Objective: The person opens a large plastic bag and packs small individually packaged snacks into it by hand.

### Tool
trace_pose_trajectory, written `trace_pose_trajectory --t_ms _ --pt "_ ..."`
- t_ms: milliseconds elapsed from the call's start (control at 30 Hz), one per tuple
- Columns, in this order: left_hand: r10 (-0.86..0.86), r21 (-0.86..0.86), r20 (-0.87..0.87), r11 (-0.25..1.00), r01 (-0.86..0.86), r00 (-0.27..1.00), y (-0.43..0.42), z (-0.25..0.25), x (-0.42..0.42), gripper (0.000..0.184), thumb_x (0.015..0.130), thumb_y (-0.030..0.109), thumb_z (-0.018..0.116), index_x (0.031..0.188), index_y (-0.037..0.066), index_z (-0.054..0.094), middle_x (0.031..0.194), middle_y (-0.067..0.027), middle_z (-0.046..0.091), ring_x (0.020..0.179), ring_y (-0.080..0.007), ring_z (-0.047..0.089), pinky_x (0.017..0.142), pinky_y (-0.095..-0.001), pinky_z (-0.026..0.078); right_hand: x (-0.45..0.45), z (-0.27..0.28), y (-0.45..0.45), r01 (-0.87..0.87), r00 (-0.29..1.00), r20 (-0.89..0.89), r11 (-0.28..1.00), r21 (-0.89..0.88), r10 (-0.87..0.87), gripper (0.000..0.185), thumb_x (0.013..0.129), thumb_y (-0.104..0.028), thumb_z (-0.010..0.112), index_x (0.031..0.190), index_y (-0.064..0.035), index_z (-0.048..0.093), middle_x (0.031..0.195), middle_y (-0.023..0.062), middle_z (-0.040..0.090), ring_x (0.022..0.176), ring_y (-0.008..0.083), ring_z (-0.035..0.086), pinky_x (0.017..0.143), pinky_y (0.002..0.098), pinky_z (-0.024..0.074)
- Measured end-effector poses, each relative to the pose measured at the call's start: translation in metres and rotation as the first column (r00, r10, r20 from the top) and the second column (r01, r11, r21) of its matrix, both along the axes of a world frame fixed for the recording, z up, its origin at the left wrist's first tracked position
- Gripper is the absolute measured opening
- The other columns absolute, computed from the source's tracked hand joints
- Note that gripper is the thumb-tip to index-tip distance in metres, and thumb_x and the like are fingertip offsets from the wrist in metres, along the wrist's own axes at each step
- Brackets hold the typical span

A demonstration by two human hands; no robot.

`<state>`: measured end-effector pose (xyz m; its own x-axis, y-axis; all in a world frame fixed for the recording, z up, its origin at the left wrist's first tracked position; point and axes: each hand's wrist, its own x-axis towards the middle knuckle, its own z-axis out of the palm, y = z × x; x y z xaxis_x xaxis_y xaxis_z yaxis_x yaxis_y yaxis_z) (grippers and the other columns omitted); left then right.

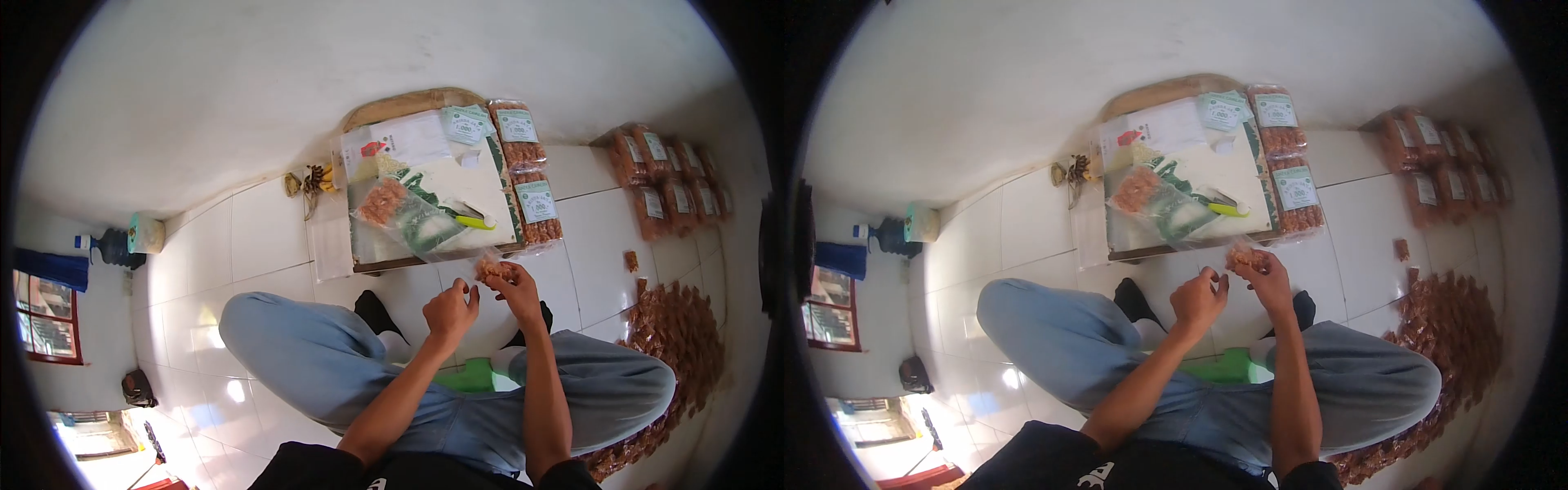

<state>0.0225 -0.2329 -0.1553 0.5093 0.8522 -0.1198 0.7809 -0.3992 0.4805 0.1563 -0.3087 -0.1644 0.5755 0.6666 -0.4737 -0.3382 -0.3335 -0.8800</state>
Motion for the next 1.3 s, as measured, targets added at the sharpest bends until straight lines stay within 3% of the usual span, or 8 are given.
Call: trace_pose_trajectory --t_ms 233,433,800,900,1000,1167,1233,1300 --pt "-0.078 0.076 0.157 0.995 0.066 0.985 -0.007 -0.009 -0.005 0.014 0.085 0.028 0.062 0.08 0.015 0.062 0.06 -0.005 0.064 0.057 -0.0286 0.064 0.052 -0.0416 0.047 -0.002 0.016 0.004 -0.017 1.0 -0.017 0.999 -0.039 0.017 0.057 0.078 -0.024 0.075 0.123 0.001 0.052 0.095 0.0051 0.067 0.08 0.0119 0.062 0.062 0.0252 0.048" --pt "-0.119 0.06 0.244 0.992 0.107 0.962 -0.013 -0.005 -0.015 0.027 0.086 0.037 0.065 0.075 0.012 0.06 0.055 -0.0028 0.06 0.052 -0.0274 0.062 0.048 -0.0393 0.046 0.074 0.03 -0.048 0.029 0.996 0.089 0.945 -0.326 0.0 0.045 0.068 -0.025 0.079 0.1 -0.0016 0.057 0.077 0.0043 0.064 0.068 0.0126 0.059 0.057 0.0268 0.0457" --pt "-0.308 -0.408 -0.053 0.875 0.26 0.95 -0.035 -0.019 0.003 0.047 0.084 0.057 0.06 0.084 0.011 0.064 0.068 -0.0048 0.067 0.068 -0.0282 0.068 0.063 -0.0415 0.051 0.235 -0.071 -0.197 0.378 0.923 0.021 0.894 -0.24 -0.384 0.014 0.076 -0.013 0.069 0.083 -0.0014 0.065 0.071 0.0028 0.062 0.059 0.0118 0.054 0.053 0.0281 0.0441" --pt "-0.359 -0.425 -0.11 0.86 0.282 0.927 -0.037 -0.024 0.009 0.048 0.084 0.059 0.06 0.085 0.011 0.065 0.068 -0.005 0.068 0.069 -0.0282 0.068 0.064 -0.0415 0.051 0.296 -0.12 -0.23 0.366 0.897 0.417 0.779 -0.509 -0.149 0.012 0.076 -0.012 0.068 0.077 0.0002 0.067 0.066 0.0022 0.06 0.054 0.0105 0.051 0.048 0.0257 0.0394" --pt "-0.388 -0.429 -0.132 0.852 0.3 0.912 -0.036 -0.035 0.005 0.049 0.083 0.059 0.06 0.087 0.011 0.066 0.069 -0.0056 0.068 0.068 -0.0282 0.068 0.064 -0.041 0.051 0.348 -0.151 -0.246 0.383 0.873 0.439 0.855 -0.351 -0.211 0.031 0.075 -0.036 0.074 0.067 -0.0081 0.065 0.058 -0.0007 0.059 0.052 0.0093 0.054 0.052 0.0265 0.0448" --pt "-0.401 -0.475 -0.246 0.844 0.251 0.883 -0.033 -0.036 0.003 0.049 0.082 0.06 0.061 0.088 0.011 0.066 0.07 -0.0051 0.068 0.07 -0.0272 0.068 0.065 -0.0393 0.052 0.391 -0.149 -0.235 0.236 0.863 0.498 0.806 -0.542 0.082 0.033 0.078 -0.04 0.068 0.072 -0.0075 0.065 0.061 0.0006 0.06 0.057 0.0112 0.058 0.061 0.0306 0.0494" --pt "-0.406 -0.485 -0.273 0.841 0.24 0.872 -0.031 -0.038 0.004 0.049 0.082 0.06 0.061 0.089 0.012 0.066 0.07 -0.0049 0.068 0.071 -0.0269 0.068 0.066 -0.0388 0.052 0.376 -0.143 -0.227 0.204 0.933 0.352 0.91 -0.361 -0.069 0.039 0.076 -0.047 0.066 0.081 -0.008 0.064 0.069 0.0023 0.064 0.069 0.017 0.063 0.074 0.0387 0.0502" --pt "-0.411 -0.51 -0.28 0.829 0.229 0.867 -0.029 -0.036 0.001 0.05 0.082 0.061 0.06 0.091 0.012 0.066 0.072 -0.0048 0.069 0.072 -0.0254 0.068 0.067 -0.0379 0.052 0.357 -0.144 -0.213 0.28 0.888 0.458 0.827 -0.487 -0.031 0.041 0.074 -0.046 0.068 0.091 -0.0092 0.064 0.082 0.006 0.063 0.08 0.021 0.062 0.078 0.0398 0.0499"
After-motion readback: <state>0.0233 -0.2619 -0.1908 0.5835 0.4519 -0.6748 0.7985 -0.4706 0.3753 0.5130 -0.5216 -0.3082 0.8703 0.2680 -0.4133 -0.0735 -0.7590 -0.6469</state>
